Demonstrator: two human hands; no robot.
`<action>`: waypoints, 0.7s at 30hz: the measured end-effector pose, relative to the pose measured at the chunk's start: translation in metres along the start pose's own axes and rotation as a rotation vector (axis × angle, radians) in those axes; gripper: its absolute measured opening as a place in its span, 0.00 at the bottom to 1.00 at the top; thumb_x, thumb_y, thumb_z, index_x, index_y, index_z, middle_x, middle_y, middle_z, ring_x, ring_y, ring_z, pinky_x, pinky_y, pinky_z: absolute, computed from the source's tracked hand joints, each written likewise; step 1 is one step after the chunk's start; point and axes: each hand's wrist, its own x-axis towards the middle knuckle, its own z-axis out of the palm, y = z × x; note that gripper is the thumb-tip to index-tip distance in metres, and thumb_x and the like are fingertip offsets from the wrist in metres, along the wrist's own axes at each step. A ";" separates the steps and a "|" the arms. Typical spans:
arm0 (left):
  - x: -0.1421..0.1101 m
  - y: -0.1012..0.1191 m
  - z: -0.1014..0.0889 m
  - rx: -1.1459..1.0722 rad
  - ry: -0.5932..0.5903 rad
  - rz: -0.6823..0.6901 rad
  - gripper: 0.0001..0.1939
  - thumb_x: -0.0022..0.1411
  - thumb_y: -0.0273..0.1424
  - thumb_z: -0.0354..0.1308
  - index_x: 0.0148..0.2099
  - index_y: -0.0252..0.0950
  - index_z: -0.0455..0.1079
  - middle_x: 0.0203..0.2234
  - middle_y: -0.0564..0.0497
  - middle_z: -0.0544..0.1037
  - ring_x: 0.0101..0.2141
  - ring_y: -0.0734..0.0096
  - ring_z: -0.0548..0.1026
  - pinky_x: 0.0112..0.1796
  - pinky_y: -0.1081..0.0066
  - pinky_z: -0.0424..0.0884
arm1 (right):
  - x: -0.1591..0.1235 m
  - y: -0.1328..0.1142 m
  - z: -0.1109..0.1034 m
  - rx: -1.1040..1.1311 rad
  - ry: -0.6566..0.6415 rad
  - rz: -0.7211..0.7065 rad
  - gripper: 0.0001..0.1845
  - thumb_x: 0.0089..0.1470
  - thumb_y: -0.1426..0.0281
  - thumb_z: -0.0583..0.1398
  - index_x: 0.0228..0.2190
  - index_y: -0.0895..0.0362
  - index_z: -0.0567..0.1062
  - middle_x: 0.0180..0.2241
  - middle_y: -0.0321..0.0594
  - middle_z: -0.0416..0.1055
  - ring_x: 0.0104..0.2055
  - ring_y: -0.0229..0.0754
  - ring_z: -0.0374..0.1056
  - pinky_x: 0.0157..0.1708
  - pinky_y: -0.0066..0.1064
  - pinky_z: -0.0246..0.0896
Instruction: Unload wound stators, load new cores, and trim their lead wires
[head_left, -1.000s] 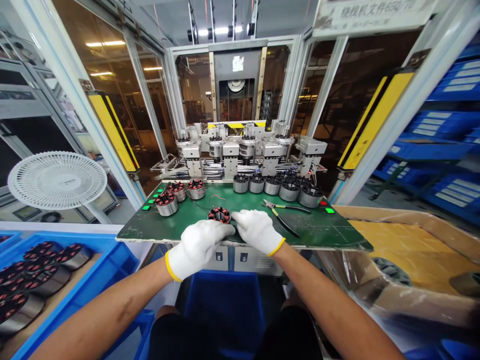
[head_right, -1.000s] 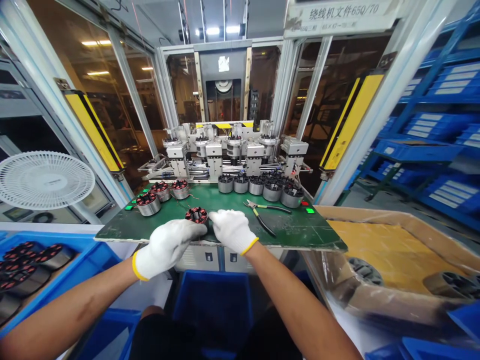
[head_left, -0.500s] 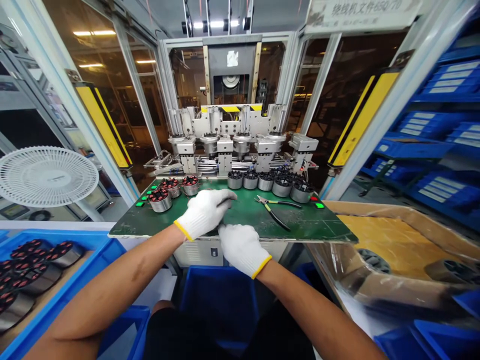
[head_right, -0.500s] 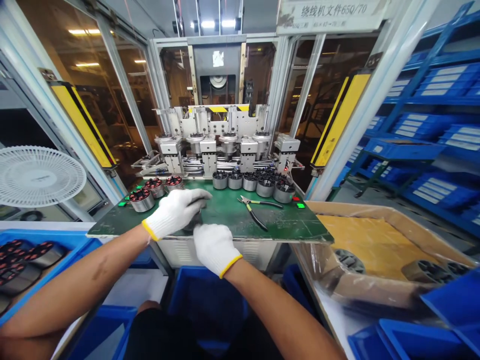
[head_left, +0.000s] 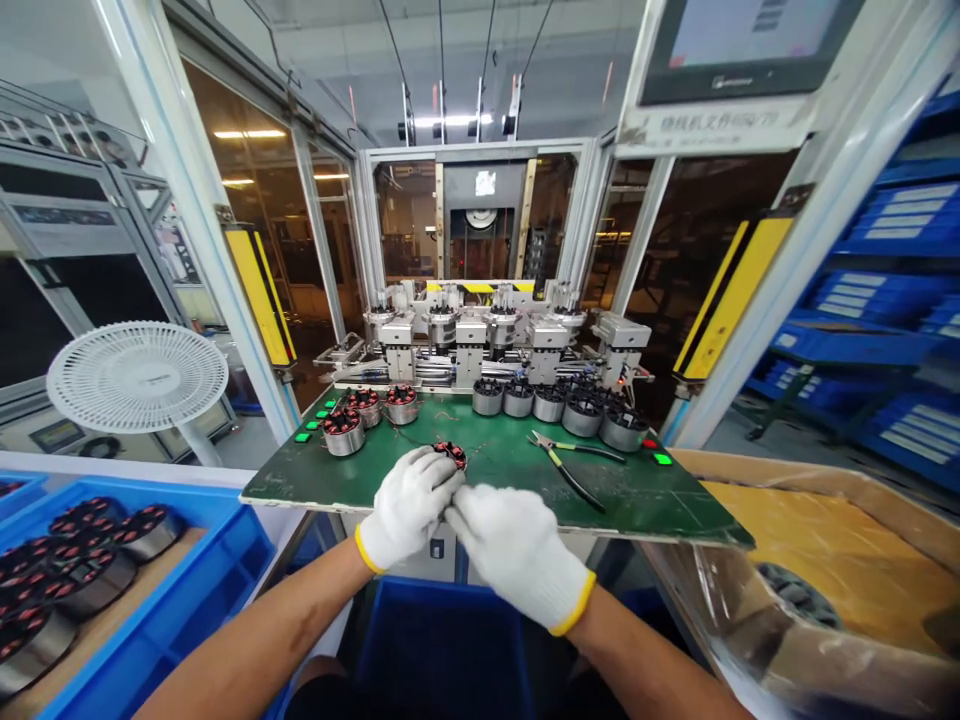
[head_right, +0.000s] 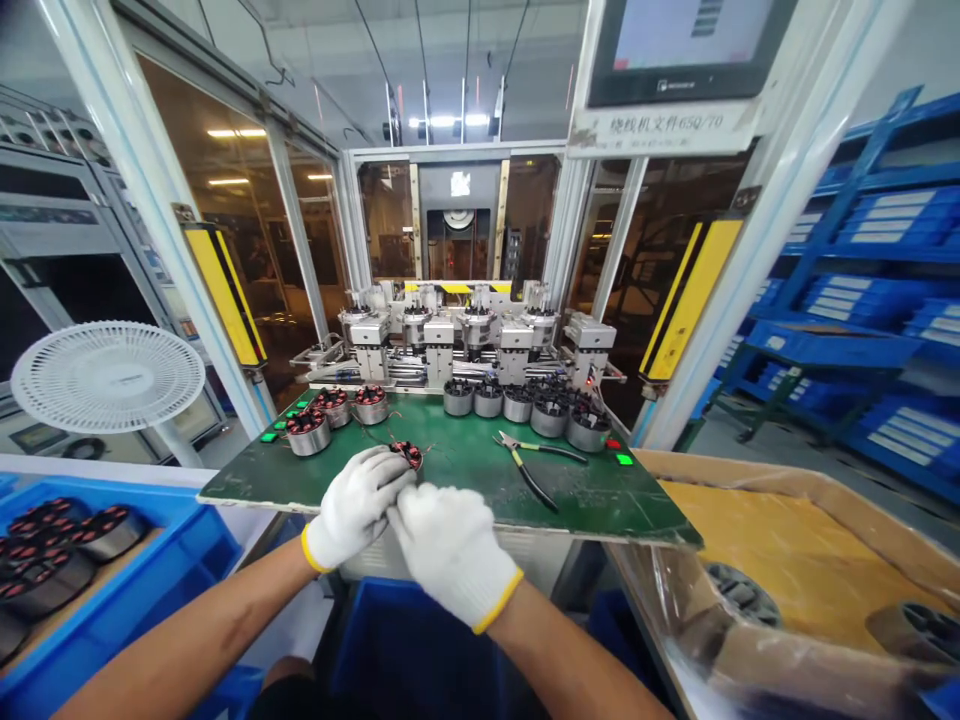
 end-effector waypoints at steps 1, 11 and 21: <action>0.000 0.000 0.000 -0.006 0.013 -0.008 0.16 0.63 0.28 0.45 0.47 0.35 0.71 0.42 0.43 0.76 0.44 0.60 0.71 0.52 0.54 0.64 | 0.004 0.009 -0.007 -0.020 0.051 -0.003 0.18 0.65 0.64 0.44 0.46 0.56 0.68 0.38 0.48 0.71 0.33 0.45 0.69 0.30 0.33 0.58; 0.021 -0.009 -0.009 -0.168 -0.121 -0.249 0.12 0.63 0.39 0.52 0.40 0.42 0.75 0.34 0.51 0.77 0.36 0.66 0.74 0.38 0.65 0.66 | 0.012 0.017 0.011 -0.064 -0.174 -0.062 0.09 0.56 0.73 0.51 0.33 0.56 0.71 0.30 0.42 0.73 0.32 0.50 0.71 0.28 0.34 0.57; 0.027 -0.014 -0.032 -0.213 -0.309 -0.153 0.12 0.63 0.34 0.52 0.46 0.43 0.72 0.36 0.50 0.74 0.36 0.67 0.72 0.36 0.68 0.65 | 0.005 0.024 -0.010 0.015 0.091 0.037 0.19 0.65 0.63 0.45 0.52 0.53 0.66 0.41 0.44 0.73 0.35 0.43 0.70 0.32 0.31 0.58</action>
